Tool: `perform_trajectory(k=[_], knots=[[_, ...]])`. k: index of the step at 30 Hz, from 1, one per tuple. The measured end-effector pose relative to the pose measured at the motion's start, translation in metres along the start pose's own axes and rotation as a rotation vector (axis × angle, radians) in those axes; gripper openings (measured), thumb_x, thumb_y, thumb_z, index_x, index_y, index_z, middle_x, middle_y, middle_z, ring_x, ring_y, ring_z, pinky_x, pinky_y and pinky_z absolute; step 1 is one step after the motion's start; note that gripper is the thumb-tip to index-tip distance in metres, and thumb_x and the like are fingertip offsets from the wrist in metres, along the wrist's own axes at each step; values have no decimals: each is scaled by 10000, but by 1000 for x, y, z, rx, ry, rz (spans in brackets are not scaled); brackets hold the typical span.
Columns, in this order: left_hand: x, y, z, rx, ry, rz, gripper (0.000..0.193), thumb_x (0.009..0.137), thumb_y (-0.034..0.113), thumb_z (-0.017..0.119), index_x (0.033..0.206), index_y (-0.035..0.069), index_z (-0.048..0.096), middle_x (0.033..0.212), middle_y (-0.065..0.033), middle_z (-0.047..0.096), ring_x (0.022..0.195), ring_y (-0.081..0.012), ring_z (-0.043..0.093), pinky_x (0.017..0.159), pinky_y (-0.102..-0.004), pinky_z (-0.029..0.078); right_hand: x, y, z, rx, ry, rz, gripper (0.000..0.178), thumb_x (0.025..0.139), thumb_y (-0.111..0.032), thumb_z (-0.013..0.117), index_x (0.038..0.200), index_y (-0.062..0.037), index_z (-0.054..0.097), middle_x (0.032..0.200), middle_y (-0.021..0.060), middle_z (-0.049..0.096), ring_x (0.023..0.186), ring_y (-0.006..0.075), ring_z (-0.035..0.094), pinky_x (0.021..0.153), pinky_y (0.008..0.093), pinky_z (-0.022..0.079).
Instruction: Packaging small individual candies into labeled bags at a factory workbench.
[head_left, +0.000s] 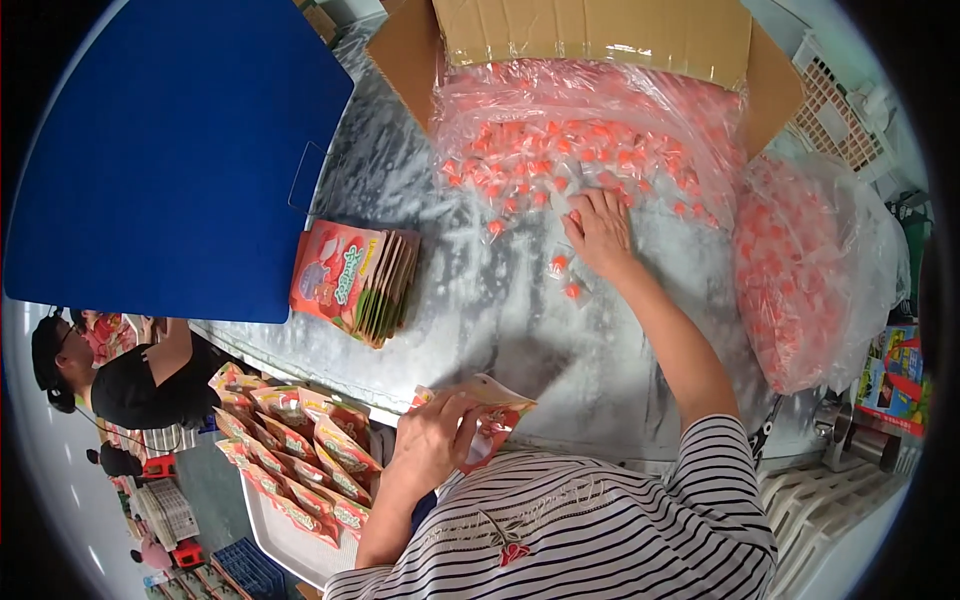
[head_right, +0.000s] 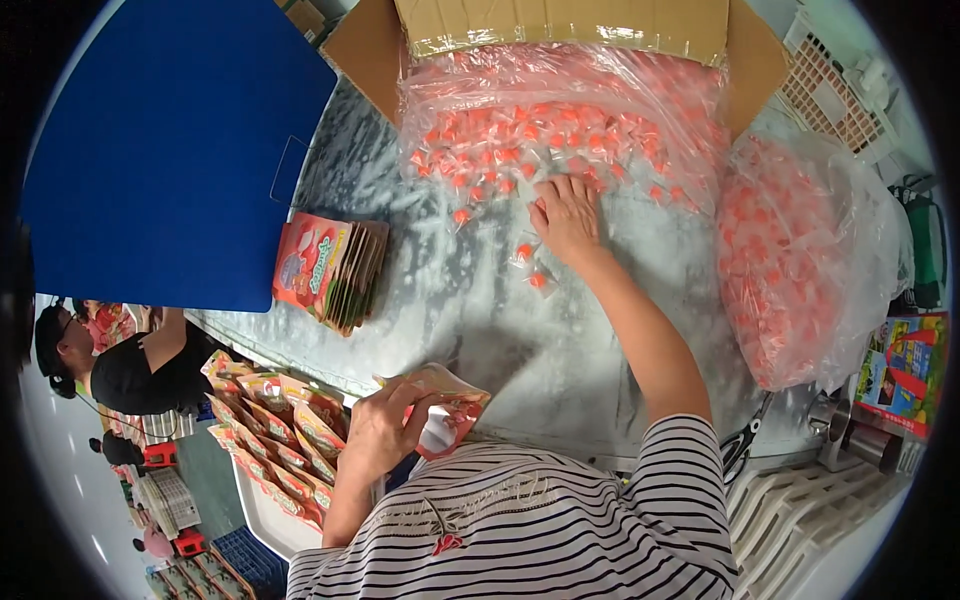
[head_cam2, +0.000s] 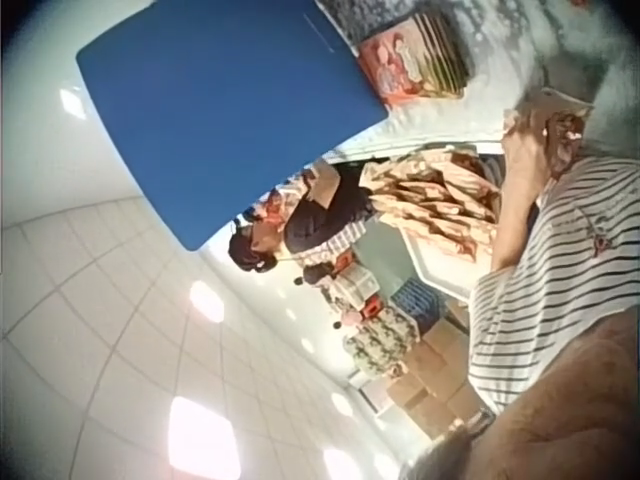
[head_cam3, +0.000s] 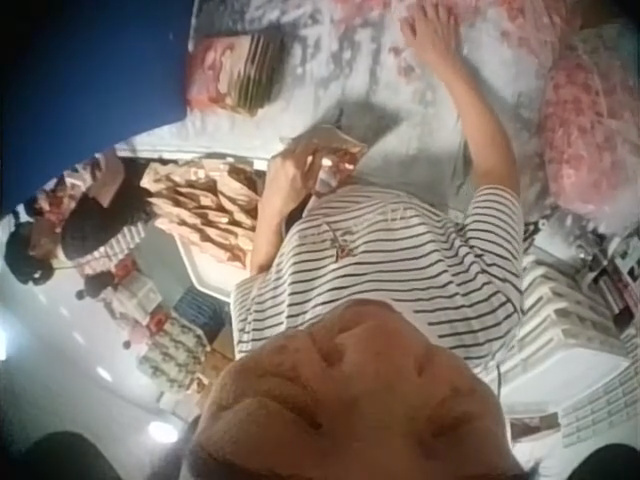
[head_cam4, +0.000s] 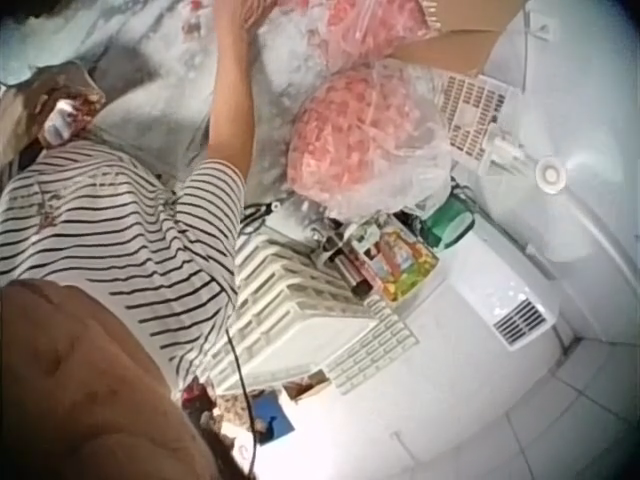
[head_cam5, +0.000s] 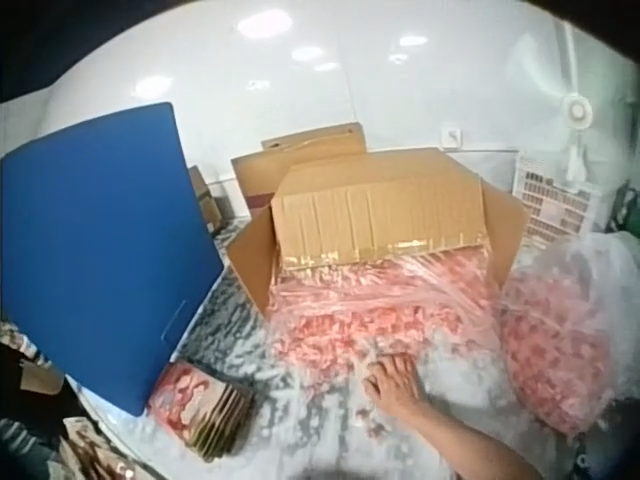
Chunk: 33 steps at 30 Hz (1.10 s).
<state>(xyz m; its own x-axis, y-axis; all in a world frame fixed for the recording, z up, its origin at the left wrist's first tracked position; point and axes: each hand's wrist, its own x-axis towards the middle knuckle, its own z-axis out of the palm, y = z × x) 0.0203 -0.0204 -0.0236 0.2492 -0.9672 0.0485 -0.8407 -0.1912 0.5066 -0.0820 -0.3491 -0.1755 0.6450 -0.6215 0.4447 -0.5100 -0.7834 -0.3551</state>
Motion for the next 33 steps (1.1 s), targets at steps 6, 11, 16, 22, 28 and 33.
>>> perform_trajectory(k=[6,11,16,22,28,33], knots=[[-3,3,1,-12,-16,25,138,799,61,673,923,29,623,962,-133,683,718,-320,669,604,-379,541,-68,-7,-40,85,25,-46,304,804,-145,670,1066,-47,553,1114,136,538,1059,338,494,917,425,406],[-6,5,3,-24,-33,70,143,777,28,677,912,20,628,930,-133,686,711,-312,669,618,-371,542,-125,-27,-74,77,-34,-26,337,788,-130,685,1079,-32,547,1133,149,530,1103,351,480,943,439,398],[-10,9,1,-78,-19,80,109,806,59,654,898,34,602,901,-141,669,693,-330,654,583,-395,532,-158,-45,-101,531,-79,234,387,844,-123,659,1185,0,526,1215,139,522,1135,271,509,1002,366,395],[-16,5,-1,-94,-4,12,121,799,44,660,912,31,619,927,-146,671,719,-331,657,611,-395,537,-162,8,-140,692,73,461,544,843,-185,670,1324,-29,470,1421,162,383,1258,287,445,1061,378,338],[-20,5,0,-90,22,6,123,795,43,661,913,30,627,929,-141,672,729,-331,657,619,-394,538,-171,-26,-134,191,-242,97,796,697,-344,780,1366,-65,449,1495,168,291,1384,369,246,1122,476,236],[-17,8,0,-68,-11,29,125,801,64,663,918,34,634,929,-133,673,734,-331,658,623,-394,538,-152,-48,-106,35,-352,-86,721,669,-337,792,1296,-104,524,1478,153,321,1367,376,254,1108,493,250]])
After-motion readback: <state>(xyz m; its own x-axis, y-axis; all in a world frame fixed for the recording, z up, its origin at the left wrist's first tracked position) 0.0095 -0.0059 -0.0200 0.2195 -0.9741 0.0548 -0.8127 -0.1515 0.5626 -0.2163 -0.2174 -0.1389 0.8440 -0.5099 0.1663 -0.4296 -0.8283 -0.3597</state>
